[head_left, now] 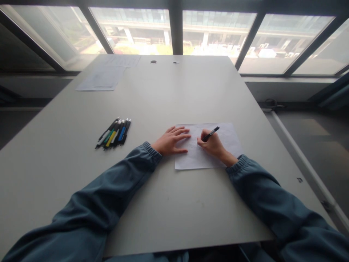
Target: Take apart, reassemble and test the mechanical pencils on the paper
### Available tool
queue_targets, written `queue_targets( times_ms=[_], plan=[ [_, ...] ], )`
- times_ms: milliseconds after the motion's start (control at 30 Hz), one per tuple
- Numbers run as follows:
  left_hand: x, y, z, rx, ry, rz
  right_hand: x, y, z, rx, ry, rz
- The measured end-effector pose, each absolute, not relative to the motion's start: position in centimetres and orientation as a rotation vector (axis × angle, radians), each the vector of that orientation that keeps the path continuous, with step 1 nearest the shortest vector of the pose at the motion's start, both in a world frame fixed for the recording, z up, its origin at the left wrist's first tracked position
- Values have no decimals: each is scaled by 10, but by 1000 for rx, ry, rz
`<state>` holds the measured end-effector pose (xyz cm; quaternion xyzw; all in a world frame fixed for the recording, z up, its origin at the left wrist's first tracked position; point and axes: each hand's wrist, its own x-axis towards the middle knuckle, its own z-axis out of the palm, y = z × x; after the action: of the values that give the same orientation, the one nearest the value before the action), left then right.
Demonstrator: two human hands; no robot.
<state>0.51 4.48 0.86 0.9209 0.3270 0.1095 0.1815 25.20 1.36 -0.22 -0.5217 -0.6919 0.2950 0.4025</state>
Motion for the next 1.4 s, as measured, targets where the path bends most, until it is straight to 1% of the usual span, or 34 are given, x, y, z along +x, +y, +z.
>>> queue_targets(
  times_ms=[200, 333, 467, 667, 767, 867, 1000, 1067, 1233, 1400],
  plan=[
    [5, 45, 9, 2601, 920, 311, 253, 12, -4, -1285, -1716, 753],
    [5, 44, 11, 2585, 915, 322, 257, 10, -2, -1259, -1463, 849],
    [5, 43, 13, 2587, 914, 320, 260, 11, 2, -1240, -1293, 858],
    [4, 44, 12, 2616, 918, 293, 263, 13, 3, -1056, -1101, 1108],
    [4, 45, 10, 2622, 913, 318, 264, 14, 2, -1004, -1046, 1158],
    [6, 44, 11, 2592, 966, 459, 264, 13, 3, -1000, -1013, 1162],
    [19, 35, 16, 2402, 1103, 816, 261, 11, 8, -1008, -1032, 1153],
    [27, 30, 17, 2295, 1077, 947, 259, 9, 10, -991, -1051, 1176],
    [40, 23, 14, 2211, 984, 1059, 256, 5, 9, -913, -1105, 1292],
    [40, 25, 8, 2196, 935, 1243, 255, 3, 7, -848, -1168, 1383]
  ],
)
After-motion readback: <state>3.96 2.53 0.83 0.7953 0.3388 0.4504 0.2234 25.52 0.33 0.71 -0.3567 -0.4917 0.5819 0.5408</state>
